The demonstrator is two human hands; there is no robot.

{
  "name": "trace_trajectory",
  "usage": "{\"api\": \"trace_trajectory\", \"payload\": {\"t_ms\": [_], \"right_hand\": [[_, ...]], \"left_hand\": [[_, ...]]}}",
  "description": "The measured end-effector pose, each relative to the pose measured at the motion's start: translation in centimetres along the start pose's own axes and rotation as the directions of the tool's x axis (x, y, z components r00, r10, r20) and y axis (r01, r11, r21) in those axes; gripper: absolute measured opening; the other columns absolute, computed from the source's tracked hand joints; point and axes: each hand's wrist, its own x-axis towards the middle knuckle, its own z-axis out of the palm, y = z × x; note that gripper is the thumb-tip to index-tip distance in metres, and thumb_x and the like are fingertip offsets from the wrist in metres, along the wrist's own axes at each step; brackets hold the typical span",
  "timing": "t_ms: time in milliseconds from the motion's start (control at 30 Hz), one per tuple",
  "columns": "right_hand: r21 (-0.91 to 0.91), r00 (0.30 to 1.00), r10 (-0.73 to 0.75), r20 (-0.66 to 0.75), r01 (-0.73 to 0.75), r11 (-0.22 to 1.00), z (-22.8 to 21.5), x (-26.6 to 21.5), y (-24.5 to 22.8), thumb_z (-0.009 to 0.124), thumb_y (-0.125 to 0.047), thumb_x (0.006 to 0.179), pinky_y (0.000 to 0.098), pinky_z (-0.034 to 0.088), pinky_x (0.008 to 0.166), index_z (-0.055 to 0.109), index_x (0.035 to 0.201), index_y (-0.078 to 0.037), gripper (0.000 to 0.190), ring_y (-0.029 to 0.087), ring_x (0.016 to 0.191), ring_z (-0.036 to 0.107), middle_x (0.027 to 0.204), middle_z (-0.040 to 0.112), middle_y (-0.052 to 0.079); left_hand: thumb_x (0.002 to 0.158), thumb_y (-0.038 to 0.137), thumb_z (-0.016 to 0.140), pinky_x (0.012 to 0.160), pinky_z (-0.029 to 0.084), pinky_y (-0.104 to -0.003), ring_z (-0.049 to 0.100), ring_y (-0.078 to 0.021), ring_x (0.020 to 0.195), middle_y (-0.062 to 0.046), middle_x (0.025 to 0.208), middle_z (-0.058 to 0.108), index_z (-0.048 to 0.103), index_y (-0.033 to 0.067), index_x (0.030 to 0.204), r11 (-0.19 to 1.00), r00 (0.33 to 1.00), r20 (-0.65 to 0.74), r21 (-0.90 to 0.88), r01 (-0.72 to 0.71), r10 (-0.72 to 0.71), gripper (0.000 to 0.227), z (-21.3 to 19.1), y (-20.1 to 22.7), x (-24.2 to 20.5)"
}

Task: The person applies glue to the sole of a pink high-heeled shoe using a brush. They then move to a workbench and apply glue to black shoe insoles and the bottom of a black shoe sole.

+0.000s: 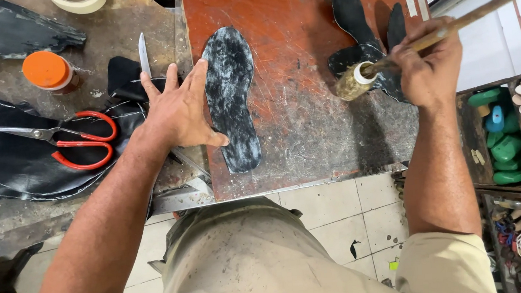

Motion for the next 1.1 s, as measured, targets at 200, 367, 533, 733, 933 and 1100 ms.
{"api": "trace_trajectory", "payload": {"t_ms": [200, 367, 533, 733, 933, 1100], "right_hand": [[0.082, 0.999, -0.006, -0.053, 0.011, 0.997, 1.4, -1.1, -0.9, 0.065, 0.016, 0.096, 0.0317, 0.050, 0.056, 0.053, 0.105, 0.000, 0.022, 0.023, 0.061, 0.060, 0.084, 0.063, 0.018], [-0.129, 0.996, 0.064, 0.061, -0.056, 0.990, 2.0, -2.5, -1.5, 0.087, 0.009, 0.091, 0.0284, 0.049, 0.061, 0.070, 0.099, 0.003, 0.020, 0.023, 0.070, 0.067, 0.085, 0.072, 0.019], [-0.071, 0.996, 0.085, 0.014, -0.083, 0.994, 1.7, -2.8, -2.9, 0.084, 0.013, 0.092, 0.0271, 0.050, 0.064, 0.069, 0.099, 0.003, 0.020, 0.020, 0.073, 0.065, 0.086, 0.070, 0.018], [-0.099, 0.993, 0.120, -0.014, -0.121, 0.988, 1.5, -2.5, -3.9, 0.081, 0.007, 0.097, 0.0297, 0.050, 0.063, 0.065, 0.099, 0.000, 0.017, 0.017, 0.074, 0.062, 0.088, 0.066, 0.011], [-0.094, 0.967, 0.227, 0.111, -0.218, 0.971, 1.4, -3.0, -5.7, 0.070, -0.006, 0.106, 0.0317, 0.054, 0.068, 0.053, 0.109, -0.007, 0.018, 0.018, 0.085, 0.061, 0.100, 0.062, 0.008], [0.193, 0.931, 0.211, 0.296, -0.275, 0.942, 0.5, -2.9, -5.5, 0.058, -0.022, 0.112, 0.0326, 0.067, 0.068, 0.045, 0.113, -0.012, 0.017, 0.029, 0.102, 0.073, 0.118, 0.065, 0.015]], "left_hand": [[0.048, 0.061, 0.087, 0.114, -0.012, -0.080, 0.013, -0.0479, 0.156, -0.005, 0.172, 0.023, 0.005, 0.0106, 0.167, 1.000, 1.000, -0.015, -0.021, -0.015, 0.014, 0.153, 0.2, -0.2, 0.0], [0.048, 0.061, 0.087, 0.115, -0.013, -0.080, 0.013, -0.0474, 0.156, -0.005, 0.172, 0.022, 0.005, 0.0105, 0.167, 1.000, 1.000, -0.009, -0.016, -0.010, 0.010, 0.153, 0.2, 0.0, 0.0], [0.048, 0.063, 0.087, 0.116, -0.011, -0.079, 0.013, -0.0466, 0.156, -0.004, 0.172, 0.022, 0.006, 0.0104, 0.166, 1.000, 1.000, -0.001, -0.010, -0.004, 0.004, 0.153, 0.0, 0.1, -0.1], [0.053, 0.063, 0.089, 0.112, -0.009, -0.081, 0.008, -0.0494, 0.156, -0.007, 0.172, 0.019, -0.001, 0.0085, 0.164, 1.000, 1.000, 0.013, 0.000, -0.017, 0.017, 0.153, -0.1, 0.2, 0.0], [0.059, 0.060, 0.092, 0.110, -0.008, -0.083, 0.003, -0.0513, 0.155, -0.007, 0.172, 0.015, -0.008, 0.0072, 0.161, 1.000, 0.999, 0.032, 0.000, -0.029, 0.029, 0.153, -0.4, 0.3, -0.2], [0.059, 0.061, 0.092, 0.110, -0.008, -0.083, 0.003, -0.0510, 0.155, -0.006, 0.173, 0.011, -0.008, 0.0071, 0.161, 1.000, 0.999, 0.032, 0.011, -0.027, 0.026, 0.153, -0.4, 0.4, -0.2]]}}
